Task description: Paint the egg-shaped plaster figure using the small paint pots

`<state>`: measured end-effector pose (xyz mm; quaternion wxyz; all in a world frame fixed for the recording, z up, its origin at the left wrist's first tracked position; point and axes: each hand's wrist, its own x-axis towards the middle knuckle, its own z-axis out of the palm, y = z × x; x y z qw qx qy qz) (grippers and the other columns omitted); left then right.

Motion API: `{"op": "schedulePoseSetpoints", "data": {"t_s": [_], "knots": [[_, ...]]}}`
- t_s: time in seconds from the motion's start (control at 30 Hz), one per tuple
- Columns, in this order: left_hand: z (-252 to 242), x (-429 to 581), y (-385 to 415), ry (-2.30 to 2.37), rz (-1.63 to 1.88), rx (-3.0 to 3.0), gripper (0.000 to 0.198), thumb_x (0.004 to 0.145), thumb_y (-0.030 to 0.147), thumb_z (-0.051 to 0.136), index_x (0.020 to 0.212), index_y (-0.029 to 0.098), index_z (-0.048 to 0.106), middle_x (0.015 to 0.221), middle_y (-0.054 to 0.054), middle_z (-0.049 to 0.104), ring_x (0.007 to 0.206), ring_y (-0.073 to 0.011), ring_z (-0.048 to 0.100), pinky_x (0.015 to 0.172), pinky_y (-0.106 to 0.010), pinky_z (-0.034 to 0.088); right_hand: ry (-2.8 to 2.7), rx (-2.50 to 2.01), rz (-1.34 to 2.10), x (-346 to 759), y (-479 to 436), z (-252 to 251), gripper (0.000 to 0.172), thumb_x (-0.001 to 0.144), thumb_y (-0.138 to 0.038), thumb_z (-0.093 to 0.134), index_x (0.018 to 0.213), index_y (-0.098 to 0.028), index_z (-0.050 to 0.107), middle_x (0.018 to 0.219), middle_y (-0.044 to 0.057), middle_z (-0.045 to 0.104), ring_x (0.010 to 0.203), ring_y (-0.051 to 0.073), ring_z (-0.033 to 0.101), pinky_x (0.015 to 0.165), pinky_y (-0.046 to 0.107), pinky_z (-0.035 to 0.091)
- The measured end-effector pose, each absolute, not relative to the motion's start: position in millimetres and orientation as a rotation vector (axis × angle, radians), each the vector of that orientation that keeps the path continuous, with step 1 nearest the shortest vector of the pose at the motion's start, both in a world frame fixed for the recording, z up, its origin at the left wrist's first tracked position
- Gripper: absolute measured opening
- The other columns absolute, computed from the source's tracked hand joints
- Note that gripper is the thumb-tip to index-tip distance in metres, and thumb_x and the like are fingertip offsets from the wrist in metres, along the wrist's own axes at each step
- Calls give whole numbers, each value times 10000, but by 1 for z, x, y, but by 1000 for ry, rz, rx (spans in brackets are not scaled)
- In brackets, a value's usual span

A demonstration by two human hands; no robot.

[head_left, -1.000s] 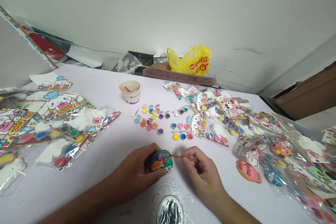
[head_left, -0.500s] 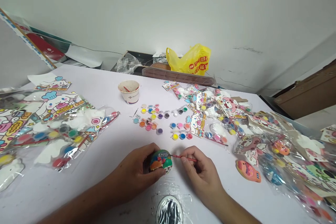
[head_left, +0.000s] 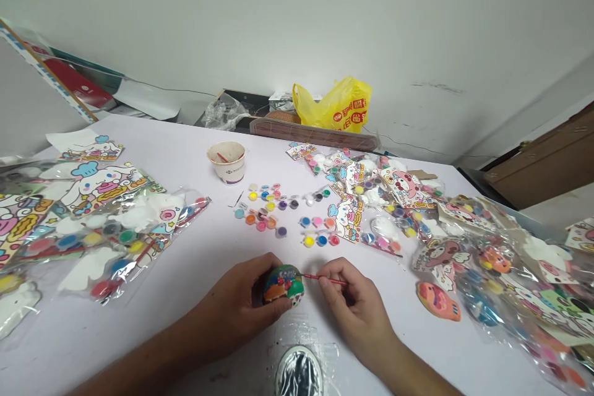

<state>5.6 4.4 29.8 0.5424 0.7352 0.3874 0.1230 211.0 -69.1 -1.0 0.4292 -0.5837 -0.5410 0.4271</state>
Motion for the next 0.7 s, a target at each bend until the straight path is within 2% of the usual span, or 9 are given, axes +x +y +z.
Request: {"op": "schedulePoseSetpoints", "data": {"t_s": [0.7], "knots": [[26,5,3,901,286,1716,171,881,351,596,880,184,557,788,11,556,728,-170,521,632,-262,396,-1341,-1433,1077,210,-69,-1,278,979,-437,504,843,-198,542,615,-66,329,551,125,283,503,240,246]]}}
